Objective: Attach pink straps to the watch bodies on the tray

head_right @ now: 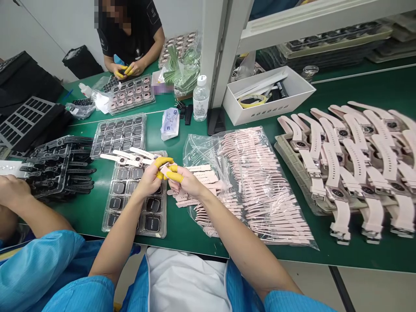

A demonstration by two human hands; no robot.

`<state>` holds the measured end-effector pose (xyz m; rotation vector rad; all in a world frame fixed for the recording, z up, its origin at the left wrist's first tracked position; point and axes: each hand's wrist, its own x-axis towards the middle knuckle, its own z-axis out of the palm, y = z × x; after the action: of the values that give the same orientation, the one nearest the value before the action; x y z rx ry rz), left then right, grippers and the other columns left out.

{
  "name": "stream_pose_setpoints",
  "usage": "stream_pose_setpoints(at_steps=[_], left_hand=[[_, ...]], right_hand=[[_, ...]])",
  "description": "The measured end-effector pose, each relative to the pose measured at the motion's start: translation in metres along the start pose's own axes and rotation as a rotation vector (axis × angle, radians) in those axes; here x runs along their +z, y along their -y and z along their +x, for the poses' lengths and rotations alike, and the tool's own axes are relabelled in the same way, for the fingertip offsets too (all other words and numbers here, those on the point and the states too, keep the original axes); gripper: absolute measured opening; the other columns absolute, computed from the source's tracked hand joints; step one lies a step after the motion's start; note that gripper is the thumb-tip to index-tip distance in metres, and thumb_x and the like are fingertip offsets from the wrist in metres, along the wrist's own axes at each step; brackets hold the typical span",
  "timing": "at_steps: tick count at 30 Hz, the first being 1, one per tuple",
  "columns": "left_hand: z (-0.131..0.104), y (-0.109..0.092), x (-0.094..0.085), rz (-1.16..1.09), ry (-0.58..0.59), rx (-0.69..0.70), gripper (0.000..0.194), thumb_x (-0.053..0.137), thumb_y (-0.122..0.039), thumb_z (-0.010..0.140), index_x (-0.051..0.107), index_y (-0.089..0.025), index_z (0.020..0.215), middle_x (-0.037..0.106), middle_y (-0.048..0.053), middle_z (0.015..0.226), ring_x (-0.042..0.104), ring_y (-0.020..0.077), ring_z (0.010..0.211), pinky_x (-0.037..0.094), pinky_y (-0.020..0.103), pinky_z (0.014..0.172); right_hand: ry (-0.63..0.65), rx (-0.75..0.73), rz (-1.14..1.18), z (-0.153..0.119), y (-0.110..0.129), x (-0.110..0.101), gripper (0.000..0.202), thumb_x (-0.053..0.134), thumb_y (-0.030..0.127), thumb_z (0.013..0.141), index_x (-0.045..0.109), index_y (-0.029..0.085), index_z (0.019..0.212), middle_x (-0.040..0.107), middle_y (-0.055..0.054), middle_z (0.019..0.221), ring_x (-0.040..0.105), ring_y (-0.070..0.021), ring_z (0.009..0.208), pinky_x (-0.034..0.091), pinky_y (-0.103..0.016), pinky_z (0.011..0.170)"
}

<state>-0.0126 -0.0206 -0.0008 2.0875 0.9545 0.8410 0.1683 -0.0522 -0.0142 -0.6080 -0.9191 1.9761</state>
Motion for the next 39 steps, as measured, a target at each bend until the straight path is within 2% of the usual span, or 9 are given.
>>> stream_pose_setpoints(at_steps=[4,12,16,20,24,28,31,39], left_hand=[[0.0001,-0.0008,0.0003,0.014,-0.035,0.027,0.037,0.045,-0.019,0.101,0.062,-0.022,0.133,0.07,0.012,0.124,0.066,0.0233,0.116,0.053,0.042,0.104],[-0.0013,0.0017,0.0052,0.097,-0.066,0.019,0.04,0.041,-0.017,0.101,0.059,-0.022,0.137,0.066,0.012,0.124,0.064,0.0233,0.116,0.052,0.041,0.103],[-0.0025,0.0001,0.0022,0.124,-0.017,-0.001,0.041,0.042,-0.026,0.105,0.055,-0.022,0.145,0.061,0.013,0.129,0.061,0.025,0.12,0.05,0.043,0.107],[-0.0039,-0.0004,-0.0025,0.09,0.023,0.003,0.044,0.038,-0.034,0.109,0.052,-0.023,0.149,0.06,0.012,0.13,0.06,0.0248,0.121,0.049,0.044,0.11],[-0.0042,0.0026,-0.0025,0.222,0.034,-0.024,0.04,0.042,-0.031,0.106,0.058,-0.019,0.141,0.061,0.014,0.126,0.06,0.0254,0.119,0.05,0.043,0.108],[-0.0049,0.0044,-0.0019,0.33,0.107,-0.031,0.037,0.047,-0.026,0.1,0.063,-0.017,0.133,0.063,0.015,0.124,0.06,0.0276,0.117,0.052,0.043,0.105],[-0.0054,0.0035,-0.0032,0.275,0.124,-0.046,0.036,0.044,-0.028,0.102,0.063,-0.017,0.132,0.065,0.016,0.124,0.062,0.0276,0.116,0.053,0.043,0.104],[-0.0062,0.0033,-0.0031,0.063,0.027,-0.04,0.04,0.038,-0.036,0.109,0.061,-0.019,0.136,0.065,0.013,0.123,0.062,0.0243,0.115,0.051,0.043,0.107]], right_hand=[[-0.059,-0.02,0.052,0.0018,-0.0014,-0.0009,0.037,0.076,0.053,0.087,0.055,0.023,0.083,0.043,0.01,0.047,0.033,-0.01,0.042,0.03,-0.023,0.042],[-0.083,-0.014,0.138,0.0033,-0.0018,-0.0002,0.038,0.079,0.05,0.085,0.053,0.022,0.083,0.041,0.01,0.047,0.033,-0.0092,0.042,0.03,-0.022,0.041],[-0.13,0.003,0.149,0.0033,-0.002,-0.002,0.041,0.079,0.051,0.084,0.049,0.024,0.079,0.038,0.011,0.045,0.03,-0.0091,0.039,0.028,-0.021,0.039],[-0.145,0.028,0.124,0.0042,-0.0022,-0.0041,0.041,0.079,0.053,0.083,0.05,0.023,0.078,0.037,0.011,0.043,0.027,-0.0083,0.038,0.024,-0.021,0.038],[-0.17,0.037,0.101,0.0056,-0.0037,-0.0057,0.038,0.077,0.051,0.084,0.051,0.024,0.079,0.034,0.012,0.043,0.024,-0.0081,0.038,0.022,-0.02,0.037],[-0.199,0.053,0.066,0.0057,-0.0048,-0.0067,0.038,0.077,0.05,0.083,0.051,0.023,0.077,0.034,0.012,0.043,0.024,-0.0077,0.038,0.022,-0.02,0.037],[-0.202,0.06,0.057,0.0048,-0.004,-0.0059,0.039,0.077,0.051,0.083,0.052,0.023,0.076,0.035,0.011,0.043,0.025,-0.0075,0.038,0.023,-0.019,0.038],[-0.175,0.058,0.083,0.0038,-0.0004,-0.0005,0.04,0.079,0.053,0.082,0.052,0.023,0.077,0.039,0.01,0.042,0.027,-0.0086,0.038,0.025,-0.02,0.038]])
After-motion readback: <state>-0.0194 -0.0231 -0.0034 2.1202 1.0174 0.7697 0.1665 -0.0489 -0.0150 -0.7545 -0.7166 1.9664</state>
